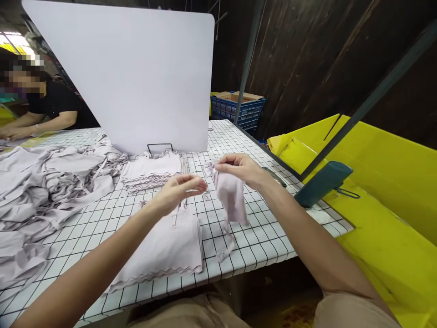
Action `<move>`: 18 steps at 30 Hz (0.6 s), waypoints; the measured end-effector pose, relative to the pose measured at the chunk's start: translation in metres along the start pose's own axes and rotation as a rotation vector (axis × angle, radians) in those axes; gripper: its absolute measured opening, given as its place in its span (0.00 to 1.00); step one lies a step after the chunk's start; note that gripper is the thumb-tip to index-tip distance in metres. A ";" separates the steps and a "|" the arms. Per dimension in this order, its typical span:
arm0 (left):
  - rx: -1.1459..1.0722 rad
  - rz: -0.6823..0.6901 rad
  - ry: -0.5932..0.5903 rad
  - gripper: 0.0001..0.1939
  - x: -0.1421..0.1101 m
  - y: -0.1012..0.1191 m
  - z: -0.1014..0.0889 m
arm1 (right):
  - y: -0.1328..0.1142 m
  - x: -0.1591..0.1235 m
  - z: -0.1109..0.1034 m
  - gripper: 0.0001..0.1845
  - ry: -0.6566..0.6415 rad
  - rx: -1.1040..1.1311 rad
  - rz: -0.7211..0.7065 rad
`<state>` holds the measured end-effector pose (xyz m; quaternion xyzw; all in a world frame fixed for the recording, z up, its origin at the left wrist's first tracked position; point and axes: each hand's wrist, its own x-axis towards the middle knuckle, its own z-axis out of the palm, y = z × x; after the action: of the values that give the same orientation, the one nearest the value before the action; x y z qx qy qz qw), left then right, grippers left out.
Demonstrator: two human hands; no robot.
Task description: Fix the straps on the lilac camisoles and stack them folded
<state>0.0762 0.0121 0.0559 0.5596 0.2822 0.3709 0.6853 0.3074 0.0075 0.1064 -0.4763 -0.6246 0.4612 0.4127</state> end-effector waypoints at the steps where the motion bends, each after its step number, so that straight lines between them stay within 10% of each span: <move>1: 0.012 -0.020 -0.051 0.18 0.001 -0.007 0.007 | -0.001 0.002 0.006 0.16 0.049 0.042 -0.016; 7: -0.162 0.019 0.004 0.19 0.006 -0.024 0.028 | -0.005 0.007 0.016 0.17 0.156 0.165 -0.100; 18: -0.453 -0.031 0.126 0.11 0.005 0.037 -0.005 | -0.001 0.022 0.011 0.27 0.218 0.261 -0.245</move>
<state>0.0674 0.0224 0.0911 0.3628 0.2426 0.4484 0.7800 0.2920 0.0271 0.1063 -0.3865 -0.5644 0.4304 0.5890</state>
